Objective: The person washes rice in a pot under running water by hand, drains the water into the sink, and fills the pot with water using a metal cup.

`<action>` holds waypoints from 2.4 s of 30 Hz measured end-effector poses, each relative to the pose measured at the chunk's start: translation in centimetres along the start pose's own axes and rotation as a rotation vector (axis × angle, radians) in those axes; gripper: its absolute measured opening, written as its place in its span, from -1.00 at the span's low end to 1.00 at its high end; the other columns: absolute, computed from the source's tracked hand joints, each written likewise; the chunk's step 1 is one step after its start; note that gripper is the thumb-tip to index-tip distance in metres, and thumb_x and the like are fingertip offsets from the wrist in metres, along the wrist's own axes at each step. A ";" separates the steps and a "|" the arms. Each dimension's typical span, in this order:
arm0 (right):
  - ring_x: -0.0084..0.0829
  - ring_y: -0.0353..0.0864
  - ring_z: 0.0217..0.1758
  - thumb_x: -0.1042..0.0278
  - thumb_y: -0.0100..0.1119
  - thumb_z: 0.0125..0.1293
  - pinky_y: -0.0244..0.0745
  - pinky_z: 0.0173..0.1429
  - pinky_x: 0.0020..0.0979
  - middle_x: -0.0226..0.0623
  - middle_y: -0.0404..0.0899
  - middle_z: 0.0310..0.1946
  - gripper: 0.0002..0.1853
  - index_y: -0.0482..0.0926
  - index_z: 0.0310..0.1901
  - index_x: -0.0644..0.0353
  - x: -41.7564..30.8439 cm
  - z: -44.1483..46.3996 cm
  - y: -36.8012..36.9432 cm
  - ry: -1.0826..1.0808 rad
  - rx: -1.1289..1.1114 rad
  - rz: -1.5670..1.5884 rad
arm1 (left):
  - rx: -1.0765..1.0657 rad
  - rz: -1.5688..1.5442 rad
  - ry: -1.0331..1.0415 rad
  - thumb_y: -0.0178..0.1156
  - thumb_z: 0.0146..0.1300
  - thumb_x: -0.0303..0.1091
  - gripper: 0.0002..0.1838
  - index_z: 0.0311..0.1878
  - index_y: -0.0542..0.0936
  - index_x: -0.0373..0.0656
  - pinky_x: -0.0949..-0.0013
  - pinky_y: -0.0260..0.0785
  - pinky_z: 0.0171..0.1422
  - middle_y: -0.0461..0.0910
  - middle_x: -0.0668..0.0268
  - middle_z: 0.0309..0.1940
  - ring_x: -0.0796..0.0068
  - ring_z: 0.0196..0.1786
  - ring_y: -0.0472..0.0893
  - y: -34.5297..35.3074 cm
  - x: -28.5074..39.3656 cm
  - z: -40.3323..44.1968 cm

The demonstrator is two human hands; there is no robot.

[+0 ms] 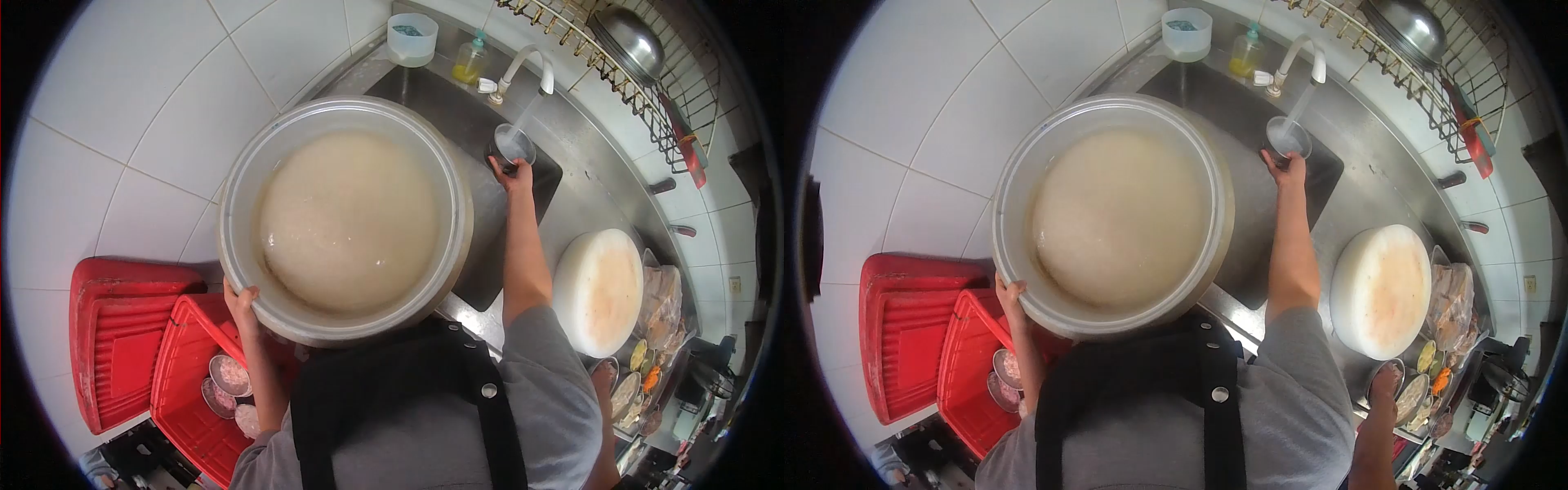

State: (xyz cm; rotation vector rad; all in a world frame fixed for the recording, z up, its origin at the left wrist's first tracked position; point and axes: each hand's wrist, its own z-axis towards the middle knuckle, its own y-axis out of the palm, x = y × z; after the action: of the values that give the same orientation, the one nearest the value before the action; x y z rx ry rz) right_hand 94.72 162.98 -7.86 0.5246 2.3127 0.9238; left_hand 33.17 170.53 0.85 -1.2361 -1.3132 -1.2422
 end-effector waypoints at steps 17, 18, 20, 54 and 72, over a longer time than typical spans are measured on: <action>0.19 0.15 0.33 0.67 -0.15 -0.01 0.34 0.27 0.29 0.14 0.06 0.27 -0.34 0.10 0.24 0.34 -0.4 -0.8 0.1 -0.077 -0.113 -0.155 | 0.023 -0.019 -0.026 0.05 -0.16 -0.42 -0.43 0.06 0.38 -0.34 0.42 0.35 -0.08 0.48 0.23 -0.20 0.43 -0.22 0.48 -0.4 -0.2 -0.8; 0.19 0.15 0.33 0.67 -0.15 -0.01 0.34 0.27 0.29 0.14 0.06 0.27 -0.34 0.10 0.24 0.34 -0.5 -1.2 0.3 -0.078 -0.113 -0.156 | 0.021 -0.029 -0.030 0.06 -0.16 -0.41 -0.42 0.06 0.39 -0.34 0.42 0.35 -0.08 0.49 0.23 -0.20 0.43 -0.22 0.49 -0.4 -0.2 -0.9; 0.18 0.15 0.33 0.67 -0.15 -0.02 0.35 0.25 0.30 0.12 0.07 0.27 -0.34 0.10 0.24 0.34 -0.5 -1.8 0.7 -0.072 -0.078 -0.153 | 0.018 -0.029 -0.027 0.06 -0.17 -0.40 -0.41 0.06 0.39 -0.34 0.42 0.36 -0.08 0.49 0.23 -0.21 0.43 -0.22 0.49 -0.7 -0.5 -0.7; 0.26 0.24 0.26 0.62 -0.16 0.09 0.26 0.29 0.34 0.11 0.20 0.22 -0.36 0.11 0.30 0.29 -1.0 -3.5 1.7 -0.063 -0.078 -0.185 | 0.035 -0.079 -0.009 0.10 -0.14 -0.38 -0.39 0.09 0.36 -0.34 0.40 0.36 -0.05 0.48 0.20 -0.17 0.41 -0.19 0.49 -0.1 -0.4 -0.7; -0.05 0.46 0.05 0.62 -0.04 0.02 0.49 0.14 0.19 -0.06 0.36 0.03 -0.62 0.31 -0.04 0.36 2.0 -18.8 9.9 -0.183 -0.285 -0.678 | 0.013 -0.034 -0.018 0.10 -0.12 -0.37 -0.41 0.08 0.36 -0.34 0.39 0.37 -0.07 0.47 0.21 -0.18 0.41 -0.20 0.48 -0.6 -0.7 -0.6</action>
State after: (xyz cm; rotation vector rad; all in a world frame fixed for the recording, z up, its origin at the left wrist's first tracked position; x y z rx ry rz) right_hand 82.42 161.67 9.52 -0.2776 1.9345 0.7966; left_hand 32.66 169.84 0.15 -1.2226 -1.3584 -1.2471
